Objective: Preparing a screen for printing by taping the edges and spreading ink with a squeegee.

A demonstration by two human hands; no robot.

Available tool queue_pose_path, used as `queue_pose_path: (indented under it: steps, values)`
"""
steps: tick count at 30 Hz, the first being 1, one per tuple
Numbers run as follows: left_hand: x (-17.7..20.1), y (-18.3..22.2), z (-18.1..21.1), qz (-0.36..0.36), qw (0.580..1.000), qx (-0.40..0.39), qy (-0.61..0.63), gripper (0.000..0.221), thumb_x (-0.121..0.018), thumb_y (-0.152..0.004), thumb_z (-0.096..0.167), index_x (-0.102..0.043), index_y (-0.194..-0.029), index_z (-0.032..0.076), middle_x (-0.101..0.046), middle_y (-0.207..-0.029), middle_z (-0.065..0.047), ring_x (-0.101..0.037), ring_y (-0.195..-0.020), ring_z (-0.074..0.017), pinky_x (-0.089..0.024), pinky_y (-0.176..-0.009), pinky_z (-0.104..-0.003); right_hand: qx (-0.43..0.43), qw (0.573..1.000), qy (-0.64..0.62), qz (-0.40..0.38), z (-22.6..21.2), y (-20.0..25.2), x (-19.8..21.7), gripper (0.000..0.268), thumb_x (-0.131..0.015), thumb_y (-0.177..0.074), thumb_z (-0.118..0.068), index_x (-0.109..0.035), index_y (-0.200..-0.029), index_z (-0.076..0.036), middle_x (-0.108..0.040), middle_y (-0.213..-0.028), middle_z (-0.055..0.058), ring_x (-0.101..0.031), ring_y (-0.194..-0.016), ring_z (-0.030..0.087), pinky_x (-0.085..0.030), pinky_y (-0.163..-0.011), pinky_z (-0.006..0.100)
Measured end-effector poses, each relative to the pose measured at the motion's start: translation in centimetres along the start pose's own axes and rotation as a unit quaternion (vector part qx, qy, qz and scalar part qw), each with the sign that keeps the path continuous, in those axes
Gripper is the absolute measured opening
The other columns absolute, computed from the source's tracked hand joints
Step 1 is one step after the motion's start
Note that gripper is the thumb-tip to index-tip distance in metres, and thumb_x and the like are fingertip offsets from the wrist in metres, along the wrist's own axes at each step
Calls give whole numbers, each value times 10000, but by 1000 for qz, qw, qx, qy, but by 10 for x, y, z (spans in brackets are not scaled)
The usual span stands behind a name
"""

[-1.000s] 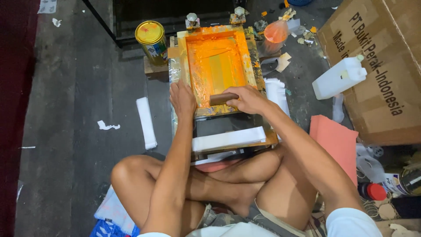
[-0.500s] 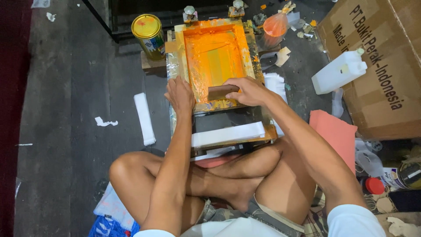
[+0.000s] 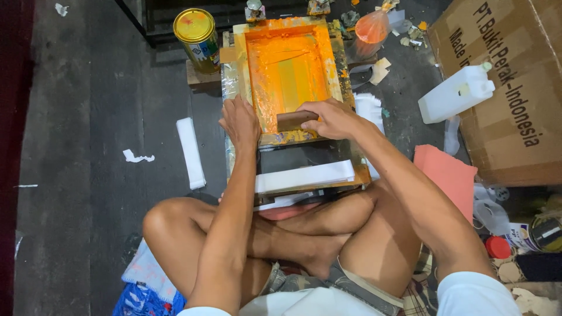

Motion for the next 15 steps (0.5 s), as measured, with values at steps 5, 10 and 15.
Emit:
queue_pose_path:
  steps: [5,10,15]
  values:
    - [-6,-4,-2,-3,1000,1,-14,379,-362,-1108,296,-578,-1343,92,-549,-1140,-85,-568,-1078,-278,-414,-900,-453,14,1000,17,13,1,0,0,119,-672,-964,-173,-729,-1066,-151,-645,-696,105,-695,-793,366,-522,-780,474]
    - [-9,-6,-4,-17,1000,6,-9,387,-358,-1110,295,-574,-1350,82,-557,-1150,-94,-570,-1088,-292,-417,-906,-464,31,999,25,27,0,7,-4,156,-671,-960,-170,-729,-1103,-154,-679,-720,132,-714,-827,382,-529,-785,477]
    - [-22,-15,-13,-40,998,38,-8,379,-386,-1095,308,-563,-1364,109,-554,-1167,-92,-569,-1132,-306,-415,-916,-488,35,993,-74,88,25,2,0,231,-677,-959,-105,-725,-1183,-130,-754,-964,179,-712,-1001,400,-549,-850,511]
Point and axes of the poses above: each hand's wrist, its own y-axis away from the middle knuckle, its own x-axis out of the back of the hand, z = x × y, the point moved 8 cm from there along -y, towards the middle knuckle
